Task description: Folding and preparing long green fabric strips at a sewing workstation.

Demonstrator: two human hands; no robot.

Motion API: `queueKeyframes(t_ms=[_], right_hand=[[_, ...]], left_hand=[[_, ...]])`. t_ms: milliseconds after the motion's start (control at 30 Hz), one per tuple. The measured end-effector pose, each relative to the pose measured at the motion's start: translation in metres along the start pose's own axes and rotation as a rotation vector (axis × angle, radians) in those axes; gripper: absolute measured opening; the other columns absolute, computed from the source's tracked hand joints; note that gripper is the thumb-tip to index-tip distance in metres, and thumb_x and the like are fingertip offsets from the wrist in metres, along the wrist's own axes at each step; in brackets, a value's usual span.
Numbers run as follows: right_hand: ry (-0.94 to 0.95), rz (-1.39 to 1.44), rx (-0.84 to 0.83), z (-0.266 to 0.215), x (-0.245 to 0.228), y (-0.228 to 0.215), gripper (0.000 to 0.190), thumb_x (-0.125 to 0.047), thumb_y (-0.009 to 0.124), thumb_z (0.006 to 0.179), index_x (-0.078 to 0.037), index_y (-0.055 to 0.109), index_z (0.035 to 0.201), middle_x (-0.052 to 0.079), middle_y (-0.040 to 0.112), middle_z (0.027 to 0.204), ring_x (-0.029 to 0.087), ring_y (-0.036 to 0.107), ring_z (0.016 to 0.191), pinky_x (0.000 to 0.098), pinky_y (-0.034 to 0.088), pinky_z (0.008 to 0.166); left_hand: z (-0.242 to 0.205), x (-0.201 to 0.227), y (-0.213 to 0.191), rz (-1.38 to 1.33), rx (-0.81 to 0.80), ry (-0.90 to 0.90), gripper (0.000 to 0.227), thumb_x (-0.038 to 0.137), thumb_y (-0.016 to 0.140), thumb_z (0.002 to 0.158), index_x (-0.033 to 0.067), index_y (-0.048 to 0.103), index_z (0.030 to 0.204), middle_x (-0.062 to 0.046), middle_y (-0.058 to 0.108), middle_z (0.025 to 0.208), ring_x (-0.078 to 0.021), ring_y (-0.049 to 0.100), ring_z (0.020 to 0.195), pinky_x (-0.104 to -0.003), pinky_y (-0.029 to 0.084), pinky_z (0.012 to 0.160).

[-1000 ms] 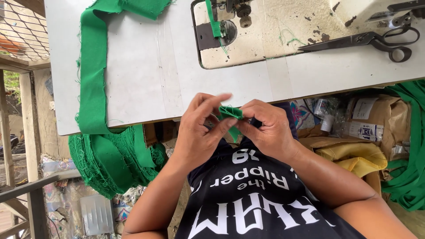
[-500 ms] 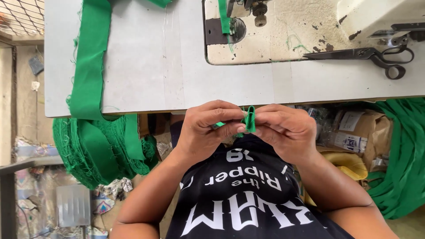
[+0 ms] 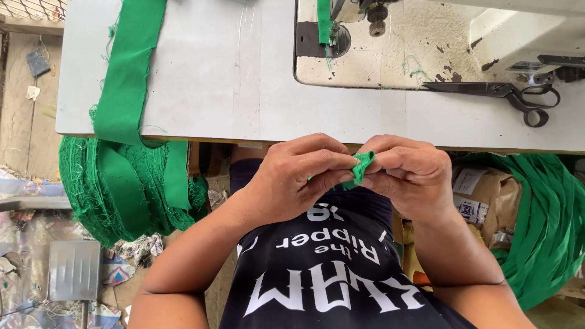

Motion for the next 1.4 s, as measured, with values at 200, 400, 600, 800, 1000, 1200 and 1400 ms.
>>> queueKeyframes(t_ms=[200, 400, 600, 800, 1000, 1200, 1400], right_hand=[[0.007, -0.063, -0.012, -0.005, -0.009, -0.003, 0.009, 0.012, 0.072, 0.085, 0.011, 0.064, 0.087, 0.023, 0.068, 0.085, 0.023, 0.067, 0.077, 0.0376, 0.064, 0.071], [-0.100, -0.253, 0.113, -0.015, -0.017, -0.005, 0.023, 0.011, 0.077, 0.086, 0.016, 0.061, 0.102, 0.024, 0.066, 0.088, 0.024, 0.068, 0.082, 0.0370, 0.062, 0.074], [-0.090, -0.507, 0.137, -0.007, -0.038, -0.010, 0.014, 0.006, 0.072, 0.093, 0.015, 0.072, 0.103, 0.025, 0.068, 0.092, 0.024, 0.065, 0.076, 0.0361, 0.057, 0.064], [-0.030, -0.472, -0.157, 0.006, -0.046, -0.002, 0.018, -0.011, 0.063, 0.094, 0.005, 0.070, 0.101, 0.020, 0.068, 0.089, 0.025, 0.070, 0.073, 0.0273, 0.058, 0.067], [-0.014, 0.007, -0.229, 0.011, -0.023, 0.001, 0.019, -0.016, 0.066, 0.093, 0.003, 0.067, 0.089, 0.014, 0.067, 0.074, 0.024, 0.065, 0.060, 0.0316, 0.056, 0.058], [-0.313, -0.766, 0.222, 0.012, -0.032, 0.009, 0.022, -0.006, 0.060, 0.105, 0.008, 0.056, 0.089, 0.020, 0.056, 0.077, 0.031, 0.048, 0.068, 0.0410, 0.042, 0.066], [-0.183, -0.719, 0.293, 0.014, -0.020, 0.004, 0.022, -0.011, 0.066, 0.104, 0.001, 0.053, 0.090, 0.013, 0.051, 0.077, 0.017, 0.030, 0.060, 0.0305, 0.025, 0.057]], left_hand=[[-0.003, -0.004, 0.002, -0.169, 0.044, -0.049, 0.006, 0.010, 0.064, 0.104, 0.0085, 0.070, 0.106, -0.006, 0.070, 0.094, -0.0212, 0.066, 0.074, -0.033, 0.058, 0.067], [0.000, 0.007, 0.004, 0.072, 0.152, 0.095, 0.018, 0.002, 0.065, 0.102, 0.0075, 0.071, 0.118, -0.007, 0.067, 0.097, -0.0218, 0.067, 0.079, -0.032, 0.060, 0.067], [0.002, 0.008, -0.015, 0.026, 0.159, 0.065, 0.012, 0.003, 0.068, 0.099, 0.0057, 0.073, 0.109, -0.008, 0.070, 0.100, -0.0222, 0.069, 0.083, -0.032, 0.060, 0.067], [0.009, 0.018, -0.013, 0.013, -0.125, 0.126, 0.018, 0.021, 0.058, 0.107, 0.0049, 0.065, 0.111, -0.014, 0.068, 0.103, -0.0261, 0.071, 0.092, -0.035, 0.059, 0.077], [0.012, 0.016, -0.007, -0.148, -0.126, 0.049, 0.010, 0.016, 0.065, 0.103, 0.0070, 0.068, 0.103, -0.012, 0.072, 0.097, -0.0240, 0.074, 0.084, -0.030, 0.056, 0.063], [0.014, 0.017, -0.003, 0.333, 0.282, 0.126, 0.005, 0.005, 0.067, 0.099, 0.0023, 0.063, 0.099, -0.013, 0.064, 0.092, -0.0271, 0.060, 0.078, -0.036, 0.051, 0.072], [0.015, 0.006, -0.003, 0.312, 0.404, 0.000, 0.005, 0.003, 0.071, 0.098, 0.0027, 0.067, 0.102, -0.013, 0.067, 0.093, -0.0230, 0.067, 0.081, -0.032, 0.056, 0.071]])
Point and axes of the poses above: each hand's wrist, its own z-axis towards the middle knuckle, its own y-axis out of the palm, x = y × z, the point moved 7 cm from there along z, towards the middle knuckle
